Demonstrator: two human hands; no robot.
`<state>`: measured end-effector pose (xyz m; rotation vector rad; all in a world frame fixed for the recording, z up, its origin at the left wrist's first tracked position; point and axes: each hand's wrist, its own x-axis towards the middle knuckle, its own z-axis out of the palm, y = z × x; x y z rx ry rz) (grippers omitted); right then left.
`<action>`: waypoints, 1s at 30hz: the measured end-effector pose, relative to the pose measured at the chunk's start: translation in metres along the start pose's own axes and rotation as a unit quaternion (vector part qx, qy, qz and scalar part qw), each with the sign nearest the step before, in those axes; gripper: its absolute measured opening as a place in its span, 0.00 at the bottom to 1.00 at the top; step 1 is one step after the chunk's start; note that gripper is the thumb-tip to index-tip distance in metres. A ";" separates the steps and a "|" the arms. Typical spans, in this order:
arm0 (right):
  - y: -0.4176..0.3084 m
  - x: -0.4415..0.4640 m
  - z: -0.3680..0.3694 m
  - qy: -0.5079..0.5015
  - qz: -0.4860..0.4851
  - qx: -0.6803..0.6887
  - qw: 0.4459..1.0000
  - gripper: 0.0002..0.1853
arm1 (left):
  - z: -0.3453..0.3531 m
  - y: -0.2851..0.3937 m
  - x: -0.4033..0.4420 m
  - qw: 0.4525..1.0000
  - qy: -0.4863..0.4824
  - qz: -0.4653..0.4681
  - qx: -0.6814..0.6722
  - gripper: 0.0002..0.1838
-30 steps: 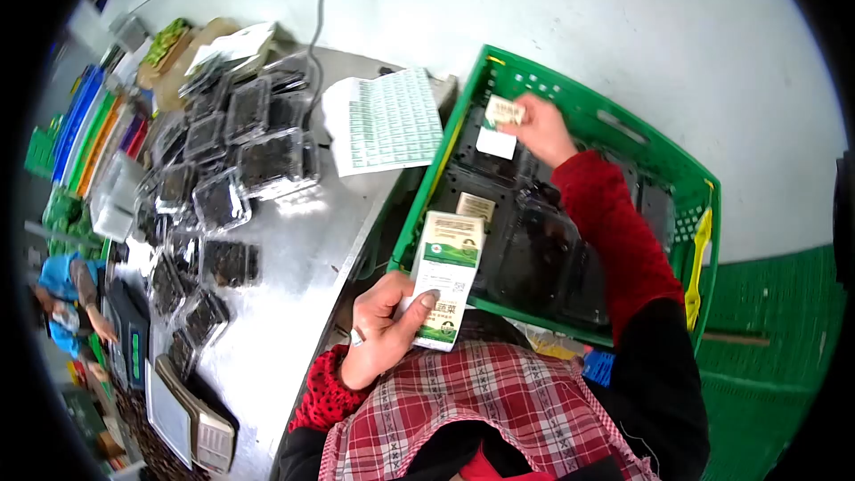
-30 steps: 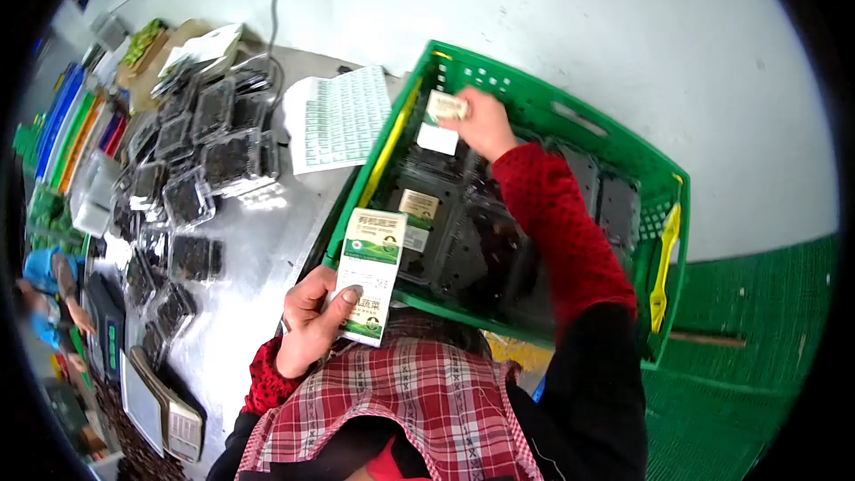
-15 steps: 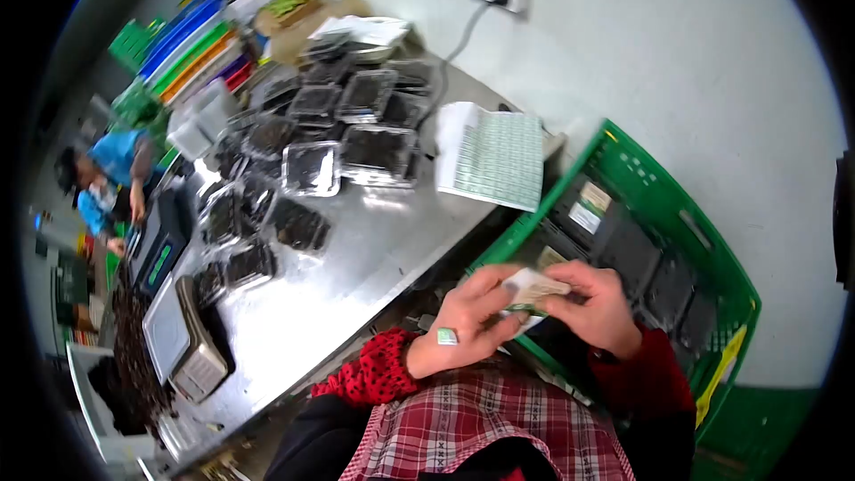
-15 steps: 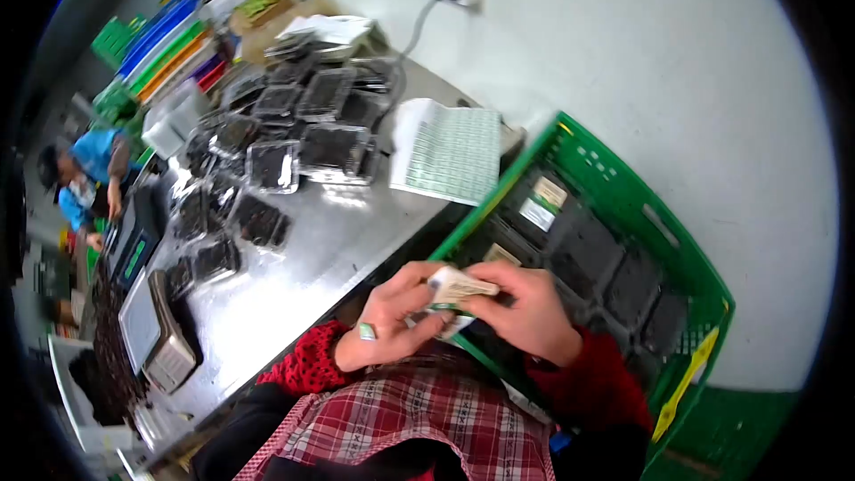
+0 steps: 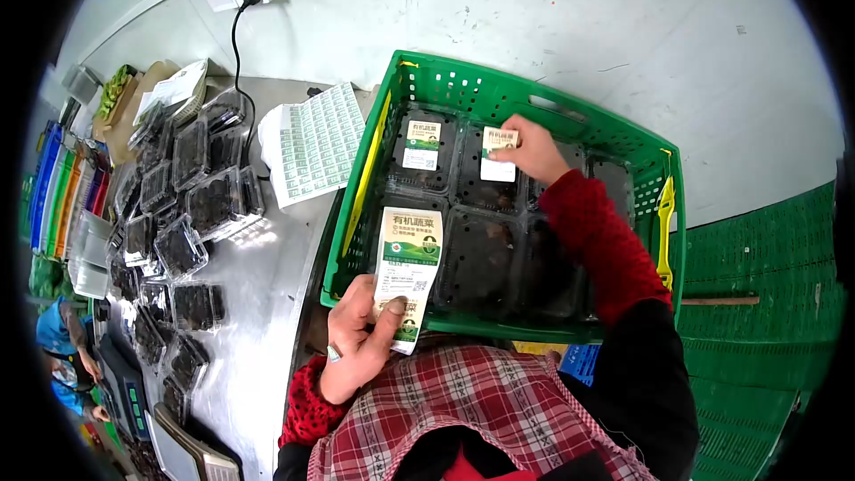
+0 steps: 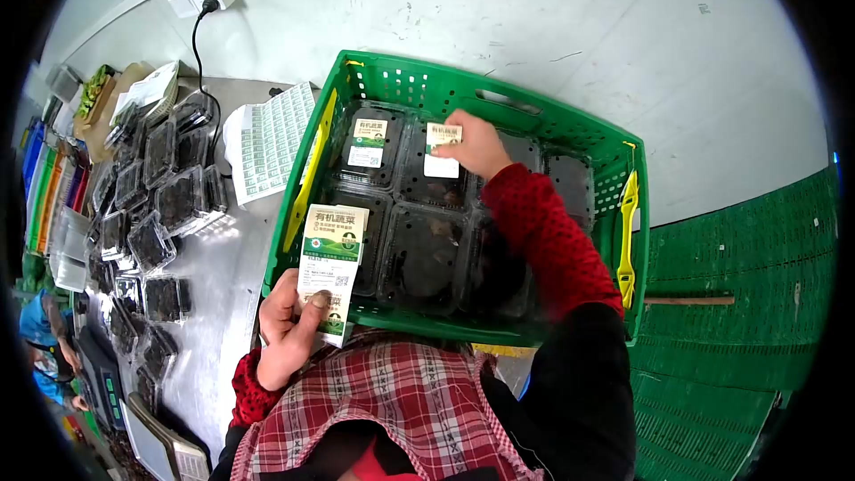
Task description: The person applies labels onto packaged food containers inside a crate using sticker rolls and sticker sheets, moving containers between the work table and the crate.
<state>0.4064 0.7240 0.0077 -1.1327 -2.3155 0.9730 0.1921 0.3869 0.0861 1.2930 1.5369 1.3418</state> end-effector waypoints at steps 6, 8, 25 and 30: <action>-0.070 -0.026 -0.017 0.025 0.050 -0.131 0.990 0.34 | 0.006 0.005 0.012 0.997 -0.018 0.068 0.041 0.11; -0.106 -0.052 -0.012 -0.135 -0.063 0.221 0.964 0.29 | 0.011 0.007 0.017 0.995 -0.036 0.069 0.065 0.12; -0.003 -0.074 -0.109 0.137 0.045 0.131 0.981 0.14 | 0.072 0.011 0.020 0.997 -0.057 0.057 -0.001 0.05; 0.052 -0.073 -0.062 0.142 0.148 -0.238 0.949 0.32 | 0.067 0.020 0.027 0.991 -0.075 0.095 0.064 0.08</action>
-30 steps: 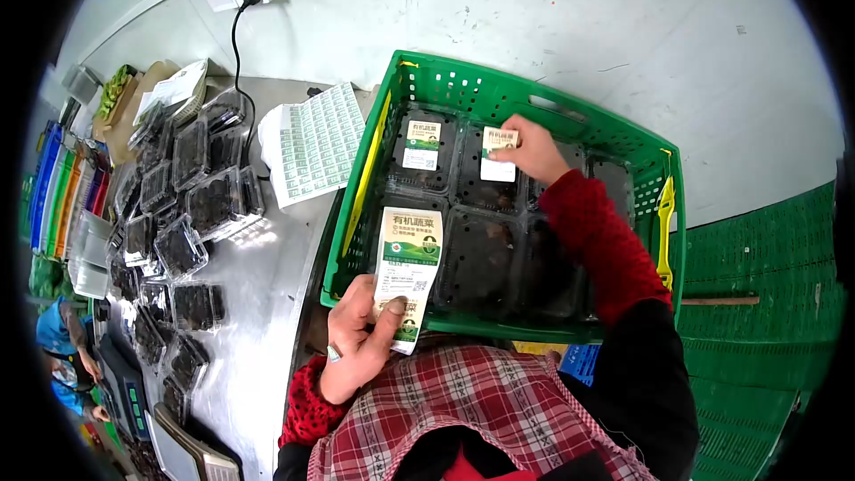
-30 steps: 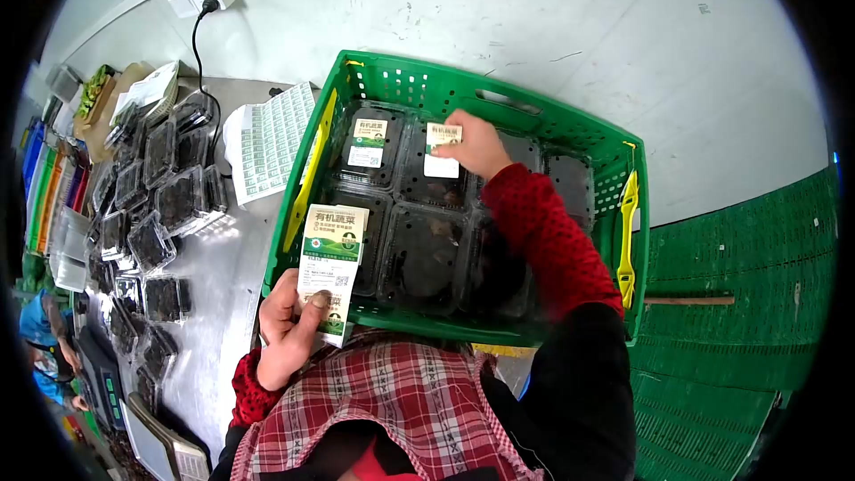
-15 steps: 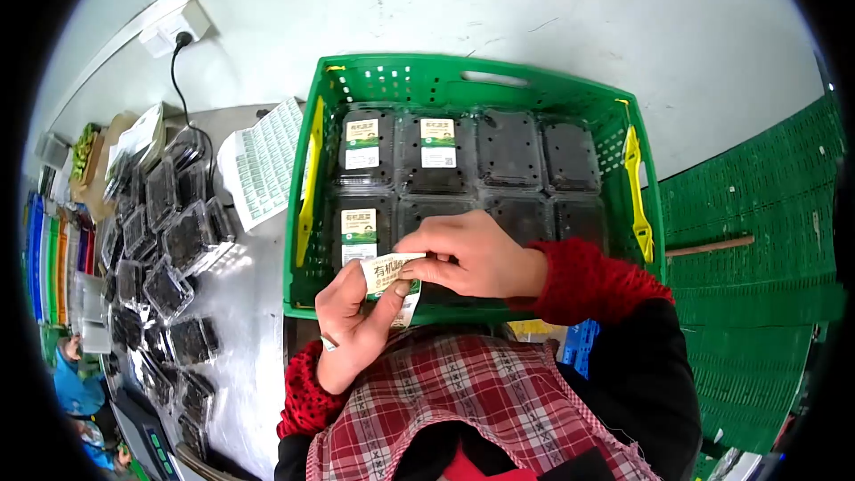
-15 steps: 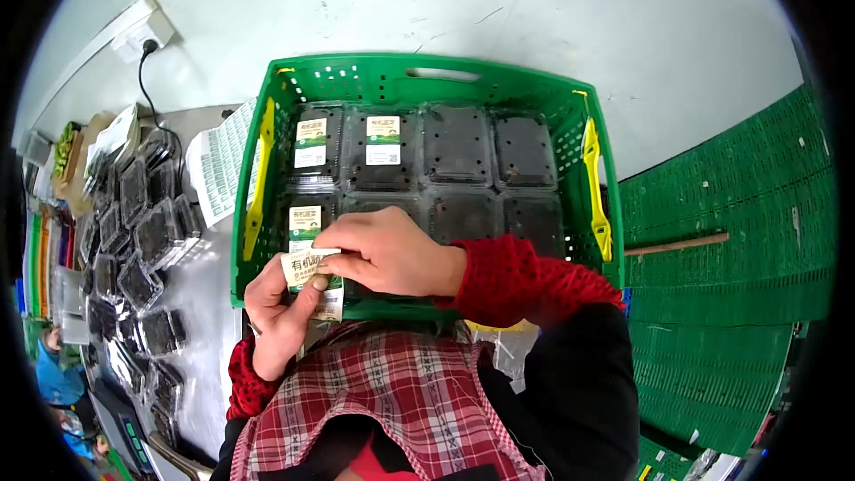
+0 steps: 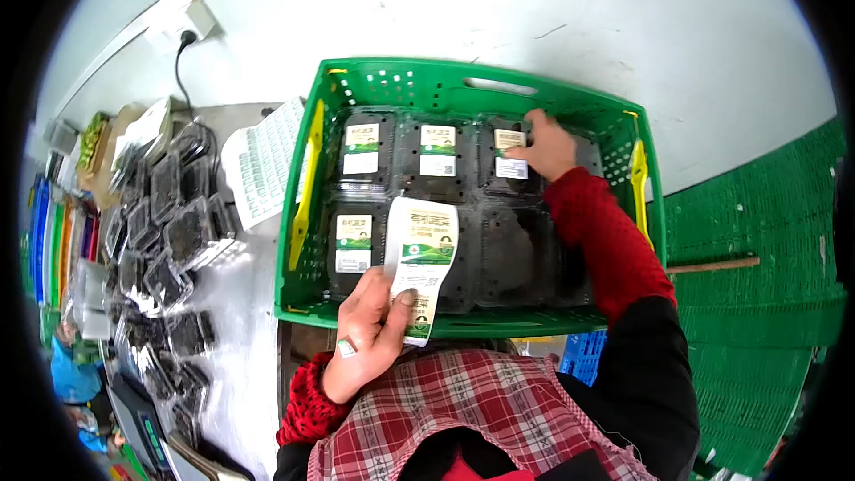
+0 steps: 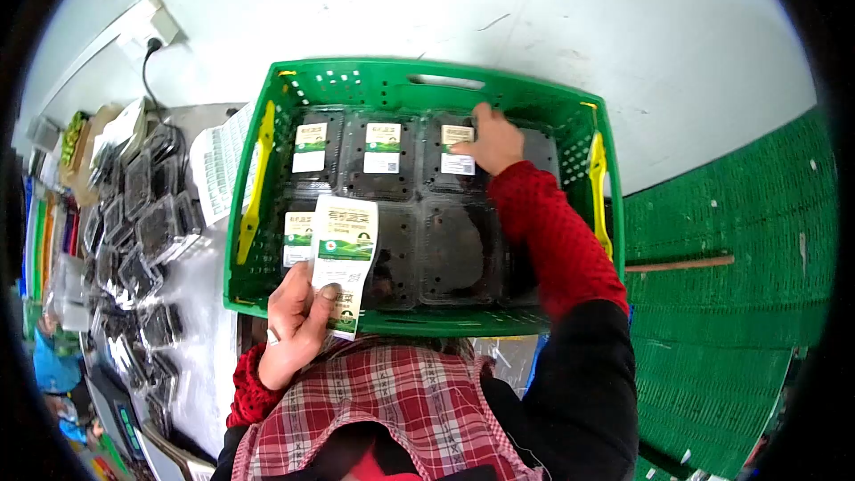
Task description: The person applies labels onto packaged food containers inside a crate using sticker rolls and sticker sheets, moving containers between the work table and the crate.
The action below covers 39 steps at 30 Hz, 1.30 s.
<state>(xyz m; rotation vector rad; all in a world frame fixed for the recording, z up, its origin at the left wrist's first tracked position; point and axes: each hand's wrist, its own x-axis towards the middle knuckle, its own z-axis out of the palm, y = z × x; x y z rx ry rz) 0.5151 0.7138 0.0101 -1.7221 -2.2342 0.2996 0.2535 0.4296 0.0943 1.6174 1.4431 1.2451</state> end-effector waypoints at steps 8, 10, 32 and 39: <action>-0.119 -0.096 -0.057 -0.281 -0.172 0.491 0.807 0.09 | 0.011 0.002 0.012 0.997 0.005 0.028 0.076 0.11; -0.124 -0.111 -0.059 -0.260 -0.215 0.478 0.811 0.09 | 0.008 0.006 0.020 0.970 0.062 0.127 0.197 0.12; -0.003 -0.050 -0.089 -0.130 -0.104 0.193 0.967 0.30 | 0.040 0.012 0.022 0.995 -0.091 0.005 -0.033 0.14; -0.086 -0.136 -0.080 -0.188 -0.213 0.443 0.850 0.11 | 0.050 0.009 0.032 0.987 -0.020 0.138 0.079 0.15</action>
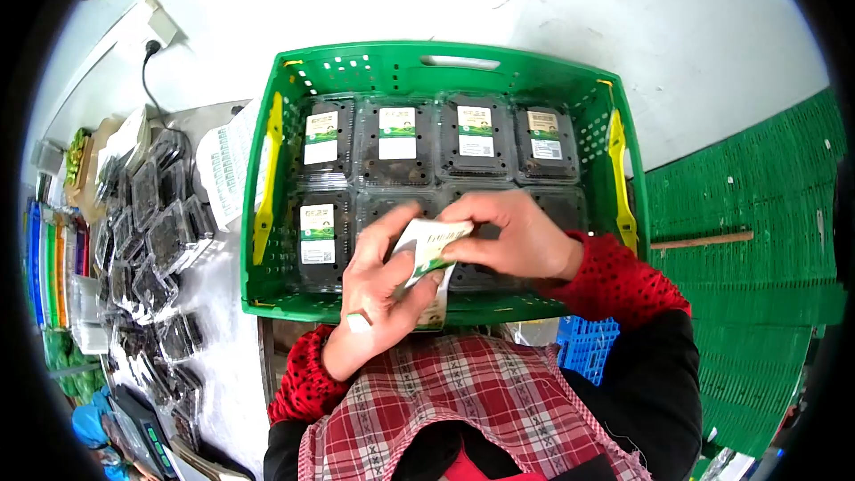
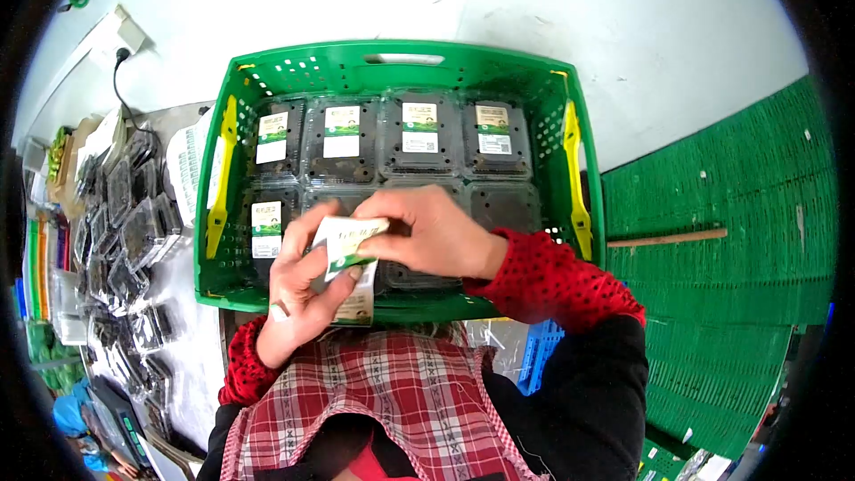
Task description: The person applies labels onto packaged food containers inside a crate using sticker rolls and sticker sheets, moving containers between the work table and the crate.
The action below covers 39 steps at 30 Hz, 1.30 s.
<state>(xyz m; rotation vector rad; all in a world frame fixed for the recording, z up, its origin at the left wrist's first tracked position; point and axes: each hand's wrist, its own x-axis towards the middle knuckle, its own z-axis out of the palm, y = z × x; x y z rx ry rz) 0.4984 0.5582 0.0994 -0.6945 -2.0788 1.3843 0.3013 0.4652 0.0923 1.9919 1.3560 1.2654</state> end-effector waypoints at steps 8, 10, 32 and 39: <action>-0.048 -0.018 -0.115 0.324 0.030 -0.004 0.946 0.03 | 0.029 -0.001 -0.024 0.972 -0.101 -0.084 -0.197 0.07; -0.026 -0.041 -0.148 0.212 0.167 -0.110 0.957 0.09 | 0.027 0.005 -0.024 0.967 -0.083 -0.112 -0.213 0.06; -0.042 -0.005 -0.020 0.092 -0.138 -0.100 0.981 0.08 | 0.004 0.021 -0.026 0.983 -0.039 -0.111 -0.141 0.09; 0.056 -0.028 -0.053 0.005 0.213 -0.123 0.969 0.12 | -0.012 0.013 -0.062 0.973 0.011 -0.188 -0.134 0.07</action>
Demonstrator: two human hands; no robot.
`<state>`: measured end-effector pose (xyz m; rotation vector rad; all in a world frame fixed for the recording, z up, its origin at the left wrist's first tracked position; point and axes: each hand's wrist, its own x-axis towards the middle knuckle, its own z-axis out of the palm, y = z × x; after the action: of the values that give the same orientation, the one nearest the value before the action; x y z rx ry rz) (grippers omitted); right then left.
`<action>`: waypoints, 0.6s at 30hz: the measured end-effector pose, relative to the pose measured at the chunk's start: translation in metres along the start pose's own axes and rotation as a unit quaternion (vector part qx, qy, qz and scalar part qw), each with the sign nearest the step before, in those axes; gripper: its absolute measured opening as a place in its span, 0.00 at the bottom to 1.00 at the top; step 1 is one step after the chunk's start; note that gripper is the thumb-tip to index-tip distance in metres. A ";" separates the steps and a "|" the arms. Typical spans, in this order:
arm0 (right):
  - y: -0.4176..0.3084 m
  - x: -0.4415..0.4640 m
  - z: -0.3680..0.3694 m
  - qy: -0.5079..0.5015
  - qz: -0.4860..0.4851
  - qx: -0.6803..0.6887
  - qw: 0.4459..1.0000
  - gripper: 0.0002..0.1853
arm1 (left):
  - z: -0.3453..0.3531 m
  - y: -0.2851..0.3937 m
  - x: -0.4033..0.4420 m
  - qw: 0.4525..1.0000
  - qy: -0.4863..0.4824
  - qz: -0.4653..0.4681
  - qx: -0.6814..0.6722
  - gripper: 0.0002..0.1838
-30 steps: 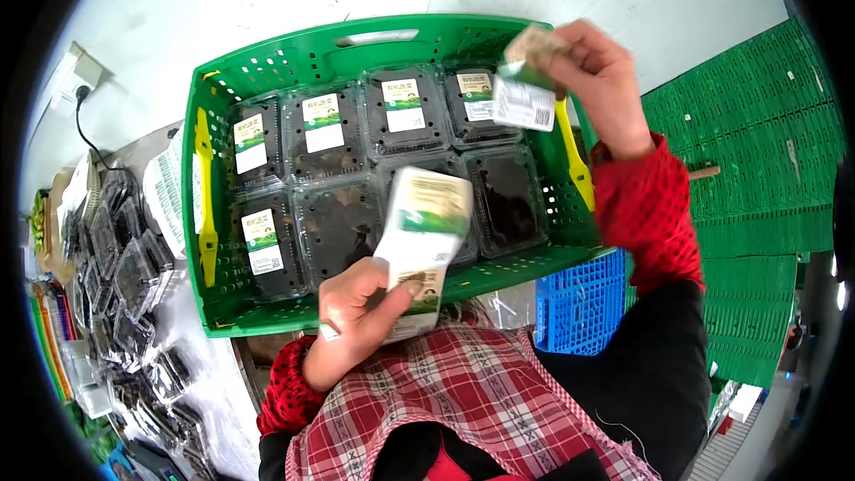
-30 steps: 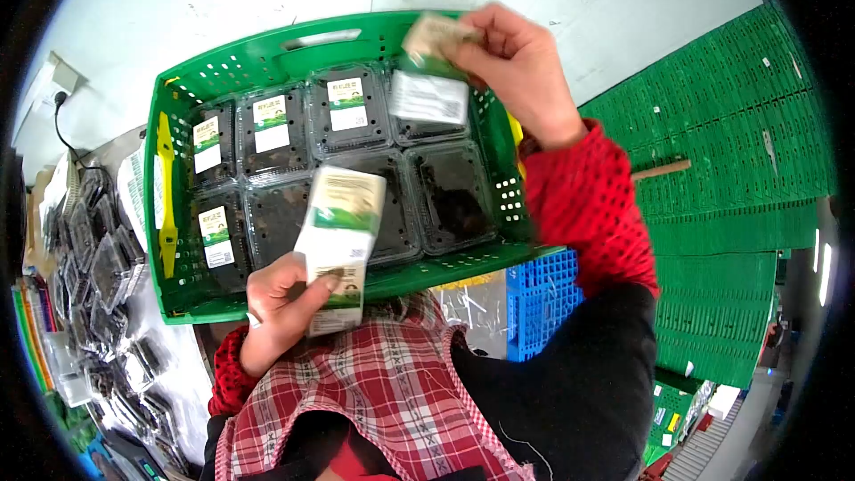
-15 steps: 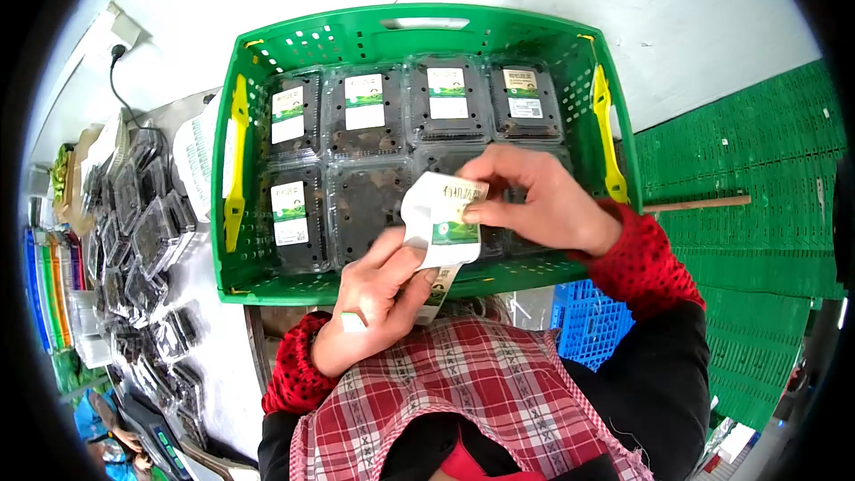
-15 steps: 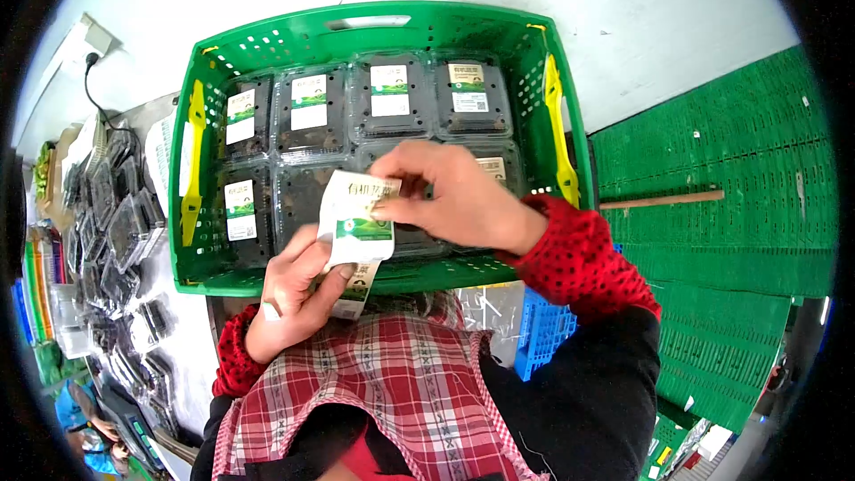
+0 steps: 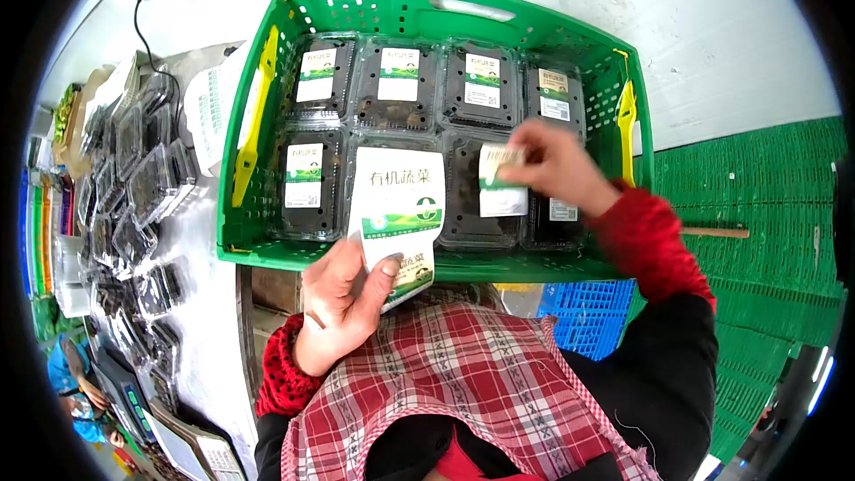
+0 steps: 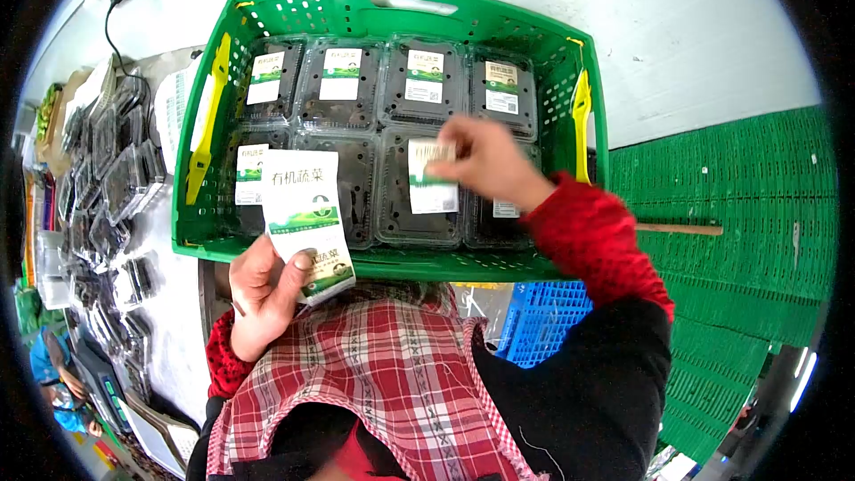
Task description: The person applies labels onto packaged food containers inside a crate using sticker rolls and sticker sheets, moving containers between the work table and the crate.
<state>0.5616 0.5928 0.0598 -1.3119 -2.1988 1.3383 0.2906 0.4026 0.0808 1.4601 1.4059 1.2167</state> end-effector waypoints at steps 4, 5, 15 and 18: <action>0.040 0.003 0.045 0.056 -0.094 -0.310 0.944 0.23 | -0.009 0.005 0.006 0.990 -0.034 0.104 0.086 0.13; 0.016 0.004 0.038 0.040 -0.055 -0.404 0.912 0.24 | -0.011 0.004 0.004 0.992 -0.045 0.091 0.078 0.14; -0.105 -0.016 0.064 -0.068 -0.293 0.014 0.954 0.10 | -0.013 0.020 0.006 0.947 0.068 0.190 0.252 0.12; -0.111 -0.017 0.079 -0.042 -0.398 -0.040 0.916 0.09 | -0.012 0.010 -0.010 0.994 0.013 0.104 0.041 0.12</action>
<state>0.4605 0.5145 0.1101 -0.2663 -2.4362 0.9790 0.2829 0.3901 0.0920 1.6871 1.3610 1.3219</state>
